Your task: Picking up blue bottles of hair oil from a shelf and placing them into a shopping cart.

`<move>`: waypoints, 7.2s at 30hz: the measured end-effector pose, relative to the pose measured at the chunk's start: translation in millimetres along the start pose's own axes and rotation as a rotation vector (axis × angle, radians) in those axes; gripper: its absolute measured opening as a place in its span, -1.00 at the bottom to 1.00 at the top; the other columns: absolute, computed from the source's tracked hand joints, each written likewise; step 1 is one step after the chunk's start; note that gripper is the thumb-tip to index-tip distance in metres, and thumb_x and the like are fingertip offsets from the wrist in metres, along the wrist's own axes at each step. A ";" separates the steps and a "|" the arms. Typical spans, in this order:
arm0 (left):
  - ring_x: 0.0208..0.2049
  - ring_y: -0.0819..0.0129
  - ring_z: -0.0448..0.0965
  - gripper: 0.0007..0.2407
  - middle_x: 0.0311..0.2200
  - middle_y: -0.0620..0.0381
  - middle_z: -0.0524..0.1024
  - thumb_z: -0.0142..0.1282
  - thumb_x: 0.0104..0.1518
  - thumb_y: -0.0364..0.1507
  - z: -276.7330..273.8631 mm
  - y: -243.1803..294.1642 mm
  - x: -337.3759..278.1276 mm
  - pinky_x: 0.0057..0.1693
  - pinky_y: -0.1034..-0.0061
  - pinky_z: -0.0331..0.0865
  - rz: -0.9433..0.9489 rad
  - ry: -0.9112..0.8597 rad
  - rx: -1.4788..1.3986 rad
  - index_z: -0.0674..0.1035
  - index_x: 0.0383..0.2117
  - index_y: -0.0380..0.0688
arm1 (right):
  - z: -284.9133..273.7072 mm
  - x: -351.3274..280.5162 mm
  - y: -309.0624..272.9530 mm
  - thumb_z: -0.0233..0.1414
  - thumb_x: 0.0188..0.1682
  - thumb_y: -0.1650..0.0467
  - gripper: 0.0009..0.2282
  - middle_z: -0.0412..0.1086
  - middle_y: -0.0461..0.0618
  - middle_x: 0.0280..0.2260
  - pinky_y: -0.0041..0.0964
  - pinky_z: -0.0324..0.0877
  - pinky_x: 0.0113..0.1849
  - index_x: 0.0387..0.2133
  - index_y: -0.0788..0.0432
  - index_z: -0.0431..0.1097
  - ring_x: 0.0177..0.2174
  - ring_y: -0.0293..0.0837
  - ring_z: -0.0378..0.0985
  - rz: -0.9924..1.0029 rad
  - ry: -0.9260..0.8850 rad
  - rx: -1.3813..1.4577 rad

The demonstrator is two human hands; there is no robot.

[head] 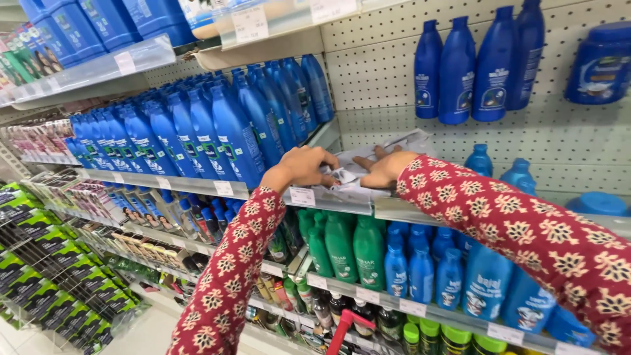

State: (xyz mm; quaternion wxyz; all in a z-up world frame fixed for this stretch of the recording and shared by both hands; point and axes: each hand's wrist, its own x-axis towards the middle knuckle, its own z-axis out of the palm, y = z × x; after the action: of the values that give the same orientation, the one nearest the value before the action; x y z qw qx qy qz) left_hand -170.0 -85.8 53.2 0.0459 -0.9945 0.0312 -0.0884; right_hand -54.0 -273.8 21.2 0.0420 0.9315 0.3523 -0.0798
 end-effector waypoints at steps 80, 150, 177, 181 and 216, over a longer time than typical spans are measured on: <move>-0.33 0.19 0.72 -0.72 -0.14 0.04 0.64 0.13 0.05 -0.69 305.1 307.1 -303.6 -0.21 0.44 0.59 -0.028 -0.270 -0.869 0.68 -0.17 -0.03 | 516.7 -412.7 15.0 0.13 -0.09 0.39 -0.62 0.47 0.12 -0.13 -0.12 0.48 -0.18 0.02 0.22 0.34 -0.17 0.11 0.55 0.094 0.324 0.859; 0.12 0.14 0.67 -0.12 0.14 -0.13 0.55 0.57 -0.25 -0.19 231.7 448.2 -191.9 0.14 0.33 0.59 0.159 0.159 -1.401 0.36 0.28 -0.32 | 358.8 -454.7 106.7 0.20 -0.14 0.43 -0.20 0.03 0.29 0.37 -0.01 -0.03 0.30 0.38 0.33 -0.09 0.36 0.11 0.06 -0.013 0.951 1.362; -0.44 0.42 0.72 -0.20 -0.30 0.06 0.68 0.58 -0.62 -0.08 -0.3 346.9 180.1 -0.38 0.50 0.67 0.149 0.154 -0.896 0.59 -0.09 -0.24 | 41.0 -203.4 329.2 0.12 -0.04 0.41 -0.27 0.17 0.28 0.28 -0.08 0.31 0.16 0.38 0.19 -0.14 0.25 0.07 0.29 -0.123 0.984 0.757; -0.56 0.37 0.71 -0.26 -0.34 0.01 0.71 0.56 -0.54 -0.11 -2.5 344.6 192.7 -0.42 0.55 0.62 0.116 0.081 -0.897 0.63 -0.11 -0.27 | 22.7 -193.6 335.9 0.20 -0.08 0.33 -0.28 0.24 0.28 0.22 -0.07 0.26 0.16 0.32 0.26 -0.05 0.21 0.12 0.29 0.101 0.872 0.594; 0.05 -0.19 0.57 -0.47 0.01 -0.37 0.53 0.18 0.00 -0.40 106.2 322.5 384.0 0.13 0.25 0.48 0.013 0.239 -0.660 0.40 0.14 -0.38 | 27.3 -31.4 425.1 -0.08 -0.22 0.50 -0.37 0.40 0.18 -0.47 -0.14 0.28 -0.43 0.24 0.44 0.12 -0.47 -0.05 0.40 0.184 0.478 0.715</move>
State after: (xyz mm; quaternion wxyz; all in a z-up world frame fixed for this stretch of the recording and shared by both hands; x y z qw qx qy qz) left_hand 208.9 -424.1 -15.7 -0.2815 -0.9381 0.0696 -0.1893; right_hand 201.5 -616.0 9.3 -0.3589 0.9072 0.2179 0.0253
